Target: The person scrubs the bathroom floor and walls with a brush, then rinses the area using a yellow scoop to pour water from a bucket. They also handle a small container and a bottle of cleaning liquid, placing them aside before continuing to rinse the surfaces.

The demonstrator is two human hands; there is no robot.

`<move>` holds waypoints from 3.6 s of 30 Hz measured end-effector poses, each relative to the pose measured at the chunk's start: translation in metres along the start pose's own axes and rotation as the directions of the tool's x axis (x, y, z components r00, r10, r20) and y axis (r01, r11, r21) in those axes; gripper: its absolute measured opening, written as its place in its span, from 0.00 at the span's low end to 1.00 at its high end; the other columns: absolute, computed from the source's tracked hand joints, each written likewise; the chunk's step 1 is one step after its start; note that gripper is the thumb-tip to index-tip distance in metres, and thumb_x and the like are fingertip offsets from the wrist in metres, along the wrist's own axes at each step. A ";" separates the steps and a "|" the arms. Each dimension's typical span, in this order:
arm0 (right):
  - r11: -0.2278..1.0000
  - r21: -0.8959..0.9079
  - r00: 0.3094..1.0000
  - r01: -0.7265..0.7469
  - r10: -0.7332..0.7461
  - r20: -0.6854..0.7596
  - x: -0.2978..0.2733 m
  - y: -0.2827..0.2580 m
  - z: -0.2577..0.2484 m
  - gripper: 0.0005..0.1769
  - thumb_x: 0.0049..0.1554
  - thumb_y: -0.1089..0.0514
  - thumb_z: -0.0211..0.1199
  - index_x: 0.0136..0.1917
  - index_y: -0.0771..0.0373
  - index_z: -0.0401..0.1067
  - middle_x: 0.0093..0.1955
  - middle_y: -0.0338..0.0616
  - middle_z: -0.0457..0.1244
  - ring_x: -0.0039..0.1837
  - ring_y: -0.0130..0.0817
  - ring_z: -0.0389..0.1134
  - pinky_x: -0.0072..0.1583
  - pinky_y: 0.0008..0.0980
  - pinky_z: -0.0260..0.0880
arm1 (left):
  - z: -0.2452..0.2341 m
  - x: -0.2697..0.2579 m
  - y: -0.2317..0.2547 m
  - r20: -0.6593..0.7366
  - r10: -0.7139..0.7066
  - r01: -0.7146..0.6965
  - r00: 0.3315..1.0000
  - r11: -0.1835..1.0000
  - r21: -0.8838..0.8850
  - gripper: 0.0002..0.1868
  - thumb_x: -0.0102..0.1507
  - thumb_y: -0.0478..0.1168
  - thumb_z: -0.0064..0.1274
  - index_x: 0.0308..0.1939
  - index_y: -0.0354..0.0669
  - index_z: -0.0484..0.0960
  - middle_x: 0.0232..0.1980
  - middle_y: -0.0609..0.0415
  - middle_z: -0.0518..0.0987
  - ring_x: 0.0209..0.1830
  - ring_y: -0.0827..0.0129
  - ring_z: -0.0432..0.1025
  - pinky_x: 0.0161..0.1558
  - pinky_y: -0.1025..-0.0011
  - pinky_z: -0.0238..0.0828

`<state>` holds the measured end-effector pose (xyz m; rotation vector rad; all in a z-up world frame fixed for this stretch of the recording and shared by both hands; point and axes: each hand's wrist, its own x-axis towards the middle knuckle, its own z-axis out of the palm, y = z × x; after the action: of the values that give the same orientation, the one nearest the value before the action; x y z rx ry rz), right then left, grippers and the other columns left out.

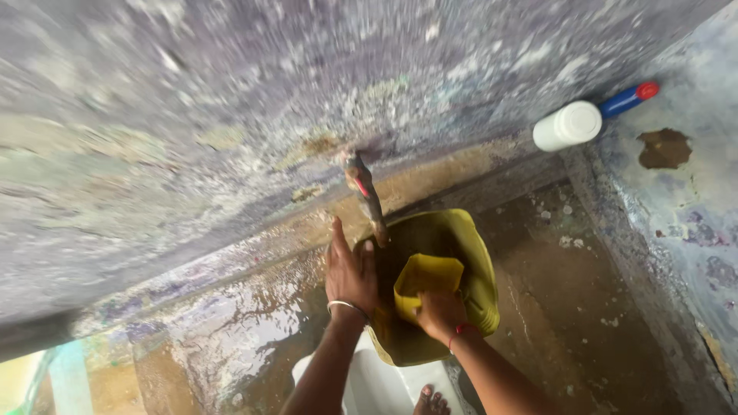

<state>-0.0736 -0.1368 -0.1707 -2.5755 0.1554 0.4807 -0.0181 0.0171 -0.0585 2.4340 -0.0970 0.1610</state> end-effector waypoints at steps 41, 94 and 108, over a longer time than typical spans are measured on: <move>0.933 0.263 0.759 0.246 -0.016 -0.651 -0.292 -0.162 -0.161 0.12 0.49 0.60 0.75 0.45 0.60 0.76 0.44 0.42 0.70 0.50 0.42 0.72 0.57 0.43 0.70 | 0.014 0.004 -0.029 0.958 0.288 0.920 0.011 0.372 -0.123 0.17 0.68 0.41 0.48 0.58 0.38 0.79 0.57 0.46 0.81 0.57 0.58 0.74 0.60 0.59 0.71; 0.755 0.402 0.763 -0.517 0.620 -0.183 -0.263 -0.173 -0.119 0.18 0.55 0.46 0.68 0.54 0.58 0.79 0.52 0.51 0.70 0.59 0.46 0.71 0.61 0.41 0.71 | -0.122 -0.049 0.078 0.789 0.601 -0.874 -0.126 0.310 -0.375 0.50 0.42 0.54 0.74 0.69 0.52 0.75 0.82 0.43 0.48 0.81 0.47 0.31 0.72 0.34 0.34; 0.799 0.182 0.818 -0.572 0.571 0.066 -0.084 -0.175 0.021 0.52 0.60 0.45 0.63 0.81 0.62 0.33 0.86 0.49 0.30 0.86 0.45 0.29 0.75 0.74 0.38 | -0.176 0.040 -0.010 0.800 -0.089 -0.586 0.593 0.634 0.505 0.20 0.66 0.53 0.52 0.60 0.52 0.79 0.78 0.56 0.59 0.85 0.56 0.34 0.78 0.54 0.42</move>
<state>-0.1233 0.0258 -0.0754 -2.2962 0.9548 0.6512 0.0067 0.1379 0.0739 3.0941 -1.0126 -0.9522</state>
